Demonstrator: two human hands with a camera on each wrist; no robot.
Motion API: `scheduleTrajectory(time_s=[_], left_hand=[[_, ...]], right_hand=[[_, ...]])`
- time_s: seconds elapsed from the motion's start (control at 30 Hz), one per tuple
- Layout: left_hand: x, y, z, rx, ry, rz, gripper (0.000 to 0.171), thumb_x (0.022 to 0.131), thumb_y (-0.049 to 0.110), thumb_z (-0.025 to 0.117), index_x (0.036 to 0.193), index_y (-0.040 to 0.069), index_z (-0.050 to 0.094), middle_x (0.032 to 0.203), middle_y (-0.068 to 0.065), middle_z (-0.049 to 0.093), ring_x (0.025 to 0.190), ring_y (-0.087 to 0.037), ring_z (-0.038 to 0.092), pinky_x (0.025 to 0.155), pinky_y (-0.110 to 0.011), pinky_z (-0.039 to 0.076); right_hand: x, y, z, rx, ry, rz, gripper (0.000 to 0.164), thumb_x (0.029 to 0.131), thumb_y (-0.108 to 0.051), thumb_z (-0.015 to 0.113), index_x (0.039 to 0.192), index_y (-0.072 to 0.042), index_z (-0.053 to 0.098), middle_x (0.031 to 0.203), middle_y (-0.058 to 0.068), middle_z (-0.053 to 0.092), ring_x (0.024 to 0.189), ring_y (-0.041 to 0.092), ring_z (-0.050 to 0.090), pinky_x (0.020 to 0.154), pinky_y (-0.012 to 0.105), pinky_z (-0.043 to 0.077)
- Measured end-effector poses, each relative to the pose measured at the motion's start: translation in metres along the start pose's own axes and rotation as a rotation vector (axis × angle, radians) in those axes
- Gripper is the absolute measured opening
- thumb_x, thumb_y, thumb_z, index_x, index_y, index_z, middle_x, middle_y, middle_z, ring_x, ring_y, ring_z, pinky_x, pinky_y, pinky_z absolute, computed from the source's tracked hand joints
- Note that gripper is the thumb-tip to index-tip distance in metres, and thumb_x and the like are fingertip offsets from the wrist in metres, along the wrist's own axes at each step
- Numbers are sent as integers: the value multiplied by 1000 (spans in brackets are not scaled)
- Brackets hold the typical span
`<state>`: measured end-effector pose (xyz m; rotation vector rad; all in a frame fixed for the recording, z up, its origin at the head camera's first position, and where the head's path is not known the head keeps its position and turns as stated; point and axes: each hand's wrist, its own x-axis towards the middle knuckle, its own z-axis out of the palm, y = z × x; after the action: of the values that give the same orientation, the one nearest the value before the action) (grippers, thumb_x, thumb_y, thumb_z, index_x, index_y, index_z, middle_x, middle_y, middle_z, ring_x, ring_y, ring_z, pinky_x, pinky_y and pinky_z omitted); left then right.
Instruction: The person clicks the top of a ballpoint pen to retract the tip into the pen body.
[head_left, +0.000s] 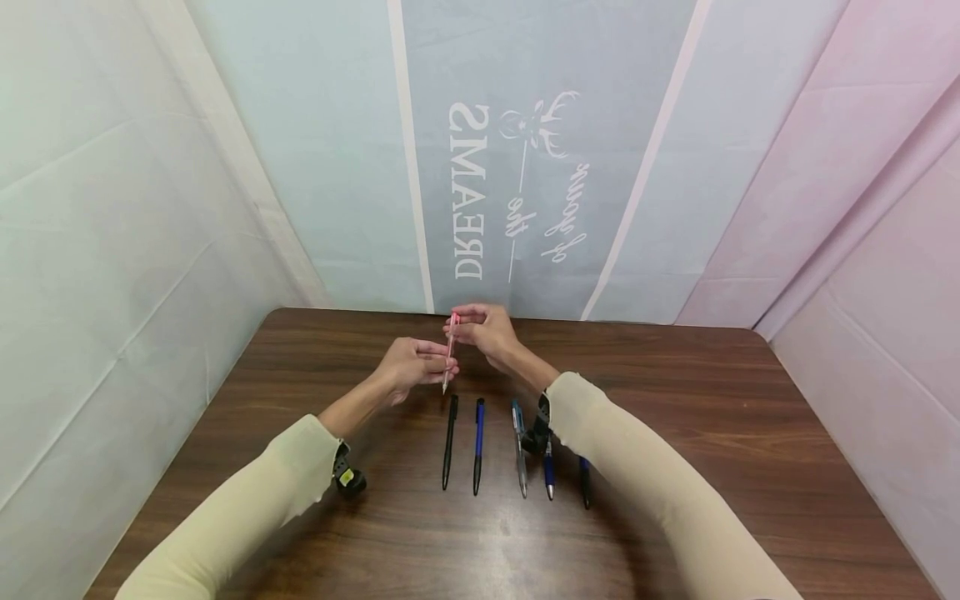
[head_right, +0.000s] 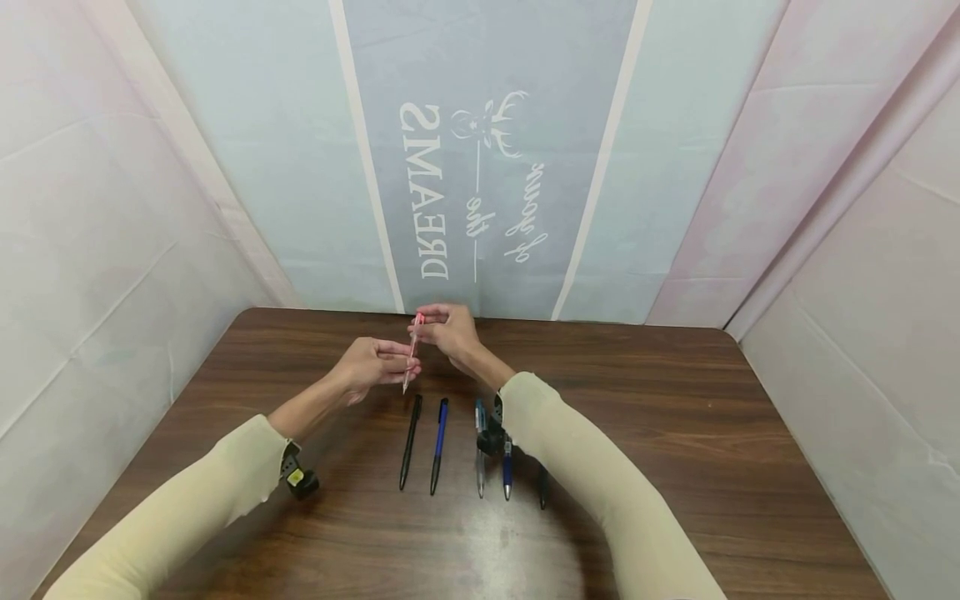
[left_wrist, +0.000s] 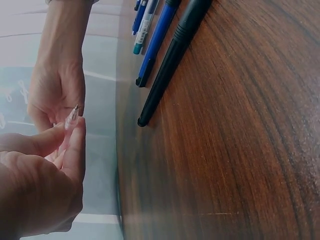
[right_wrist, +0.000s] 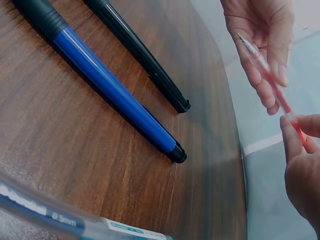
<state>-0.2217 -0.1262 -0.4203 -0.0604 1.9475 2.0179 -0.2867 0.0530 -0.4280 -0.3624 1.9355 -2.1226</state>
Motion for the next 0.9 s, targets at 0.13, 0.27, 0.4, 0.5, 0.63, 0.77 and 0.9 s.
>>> scheduleTrajectory(time_s=[0.13, 0.27, 0.4, 0.5, 0.63, 0.77, 0.9], left_hand=[[-2, 0, -1, -7, -2, 1, 36, 100, -10, 66, 132, -23, 56, 93, -15, 79, 84, -18, 77, 86, -34, 65], [-4, -1, -2, 7, -1, 4, 35, 100, -9, 65, 132, -23, 57, 95, -16, 79, 85, -19, 78, 86, -35, 65], [-6, -2, -4, 18, -1, 5, 35, 101, -9, 65, 132, -22, 57, 99, -18, 79, 86, -19, 78, 87, -35, 65], [-9, -4, -5, 31, -5, 8, 36, 101, -8, 65, 132, -22, 57, 100, -18, 79, 88, -19, 78, 87, -35, 65], [-14, -6, -9, 62, -12, 10, 36, 101, -6, 66, 132, -22, 57, 100, -17, 79, 89, -19, 78, 86, -34, 65], [-20, -9, -13, 84, -24, 19, 36, 101, -5, 66, 132, -22, 57, 101, -18, 79, 90, -19, 78, 85, -34, 66], [-26, -12, -15, 89, -31, 25, 37, 101, -5, 67, 132, -23, 57, 102, -19, 79, 91, -19, 78, 86, -34, 65]], right_hand=[[-2, 1, 1, -5, -8, 0, 39, 95, 14, 69, 133, 12, 63, 118, 33, 72, 105, 33, 77, 94, 42, 63], [-3, 2, 3, 11, -17, 7, 48, 95, 13, 68, 142, 13, 56, 121, 34, 70, 113, 42, 73, 91, 36, 64], [-4, 2, 5, 21, -19, 11, 51, 96, 13, 68, 145, 12, 53, 122, 33, 70, 116, 44, 71, 92, 37, 64], [-6, 3, 7, 26, -16, 10, 49, 96, 14, 68, 143, 11, 56, 122, 33, 70, 116, 44, 71, 92, 37, 64], [-8, 5, 11, 23, -27, 7, 47, 95, 14, 68, 141, 10, 57, 122, 35, 69, 117, 47, 70, 92, 37, 64], [-11, 7, 14, 22, -48, 12, 46, 97, 14, 66, 141, 11, 56, 125, 38, 67, 119, 50, 68, 92, 38, 64], [-15, 7, 17, 17, -51, 16, 44, 97, 13, 67, 139, 11, 58, 121, 36, 68, 118, 51, 68, 93, 41, 64]])
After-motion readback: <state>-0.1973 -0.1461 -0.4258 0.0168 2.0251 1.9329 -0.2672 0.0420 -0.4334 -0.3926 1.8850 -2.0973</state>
